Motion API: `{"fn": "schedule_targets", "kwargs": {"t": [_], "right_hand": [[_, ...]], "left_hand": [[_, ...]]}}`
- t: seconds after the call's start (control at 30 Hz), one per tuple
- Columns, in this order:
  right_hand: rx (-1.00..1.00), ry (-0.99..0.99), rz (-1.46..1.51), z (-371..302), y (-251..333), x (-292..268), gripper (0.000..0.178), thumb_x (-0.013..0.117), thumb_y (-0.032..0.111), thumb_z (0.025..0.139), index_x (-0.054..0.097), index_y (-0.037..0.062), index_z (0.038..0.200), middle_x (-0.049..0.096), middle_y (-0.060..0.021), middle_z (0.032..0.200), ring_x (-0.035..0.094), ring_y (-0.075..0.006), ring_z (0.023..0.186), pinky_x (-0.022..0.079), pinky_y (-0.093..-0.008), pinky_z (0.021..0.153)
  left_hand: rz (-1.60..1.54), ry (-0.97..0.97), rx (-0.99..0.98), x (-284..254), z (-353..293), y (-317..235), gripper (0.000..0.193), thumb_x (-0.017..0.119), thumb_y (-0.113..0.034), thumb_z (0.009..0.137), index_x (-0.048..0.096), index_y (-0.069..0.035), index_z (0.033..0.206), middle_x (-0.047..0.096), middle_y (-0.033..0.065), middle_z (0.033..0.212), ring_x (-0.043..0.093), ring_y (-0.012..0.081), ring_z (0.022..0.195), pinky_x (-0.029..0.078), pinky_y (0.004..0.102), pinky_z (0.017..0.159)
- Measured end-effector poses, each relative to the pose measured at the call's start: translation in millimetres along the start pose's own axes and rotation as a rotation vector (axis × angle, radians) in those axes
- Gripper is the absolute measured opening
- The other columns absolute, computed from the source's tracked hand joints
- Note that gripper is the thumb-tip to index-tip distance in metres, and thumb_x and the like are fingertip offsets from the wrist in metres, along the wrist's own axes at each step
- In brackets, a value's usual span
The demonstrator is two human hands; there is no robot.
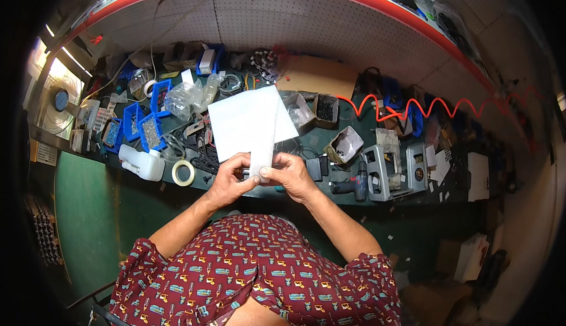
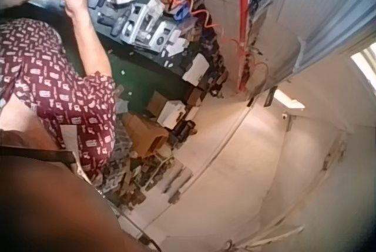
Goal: The person retrieves a white plastic housing and a small cylindrical component from a box, then uses a marker to label the housing. They apply adhesive tape to secure the component inside the housing, repeatedly adjusting and pressing it into place. The person handles scissors and a roll of tape while working at a cluttered bench.
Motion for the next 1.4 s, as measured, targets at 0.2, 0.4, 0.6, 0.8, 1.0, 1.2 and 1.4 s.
{"fn": "schedule_targets", "kwargs": {"t": [0.2,0.4,0.6,0.8,1.0,1.2,1.4], "right_hand": [[-0.332,-0.018,-0.494,-5.4,19.0,-3.0,0.020,0.080,0.006,0.082,0.066,-0.0006,0.095,0.068,-0.0061,0.098,0.066,-0.0126,0.091,0.055,-0.0261,0.080],[-0.304,-0.021,-0.258,2.8,4.4,-4.7,0.034,0.081,0.011,0.082,0.063,-0.0006,0.107,0.067,-0.0056,0.104,0.065,-0.0129,0.094,0.054,-0.0258,0.082],[-0.025,0.050,-0.122,-0.8,2.4,2.8,0.040,0.080,0.009,0.083,0.063,-0.0024,0.117,0.068,-0.0074,0.109,0.066,-0.0148,0.098,0.057,-0.0291,0.084],[-0.074,-0.006,-0.260,3.8,-15.6,-15.5,0.036,0.082,0.003,0.079,0.066,-0.0031,0.110,0.070,-0.0082,0.102,0.067,-0.0155,0.095,0.057,-0.0298,0.085],[-0.194,-0.231,0.333,5.6,-46.9,-5.9,0.060,0.080,0.007,0.085,0.048,-0.0020,0.134,0.063,-0.0117,0.120,0.065,-0.0195,0.107,0.057,-0.0335,0.094],[-0.183,-0.219,0.206,17.2,-60.7,-10.6,0.055,0.083,0.018,0.084,0.053,0.0007,0.128,0.065,-0.0072,0.113,0.066,-0.0156,0.100,0.055,-0.0296,0.090],[-0.279,-0.505,0.284,-2.2,-52.8,-109.9,0.038,0.074,0.017,0.089,0.057,0.0029,0.120,0.068,-0.0090,0.108,0.068,-0.0181,0.092,0.057,-0.0322,0.075]], "left_hand": [[-0.310,-0.032,-0.187,6.6,-1.5,2.4,0.035,0.072,-0.012,0.093,0.055,0.000,0.121,0.062,0.0087,0.117,0.060,0.0156,0.107,0.052,0.0311,0.093],[-0.272,-0.047,-0.185,4.4,3.4,11.9,0.025,0.072,-0.012,0.093,0.059,0.000,0.112,0.063,0.0041,0.108,0.061,0.0103,0.097,0.054,0.0265,0.084],[-0.242,-0.050,-0.130,2.6,-3.4,1.1,0.026,0.073,-0.011,0.092,0.062,-0.001,0.113,0.064,0.0036,0.108,0.060,0.0103,0.100,0.054,0.0277,0.087],[-0.228,-0.051,-0.160,8.6,1.3,23.2,0.026,0.071,-0.013,0.094,0.063,-0.001,0.115,0.066,0.0027,0.106,0.061,0.0091,0.097,0.052,0.0265,0.085],[-0.459,-0.329,-0.134,9.0,4.9,43.6,0.016,0.071,-0.008,0.092,0.062,-0.003,0.103,0.065,0.0013,0.099,0.060,0.0080,0.091,0.052,0.0264,0.082],[-0.741,-0.300,-0.201,19.1,1.5,71.6,0.020,0.068,-0.016,0.097,0.060,-0.004,0.110,0.066,0.0043,0.108,0.061,0.0110,0.098,0.051,0.0294,0.088],[-0.264,-0.309,-0.331,-26.2,-50.5,108.3,0.034,0.068,-0.010,0.094,0.062,0.000,0.125,0.066,0.0036,0.108,0.059,0.0109,0.101,0.049,0.0282,0.091]]}}
Point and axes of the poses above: each hand's wrist, its own z-axis towards the middle knuckle, its own x-axis out of the palm, y = z × x, the point moved 7 cm from there along z, towards the middle knuckle
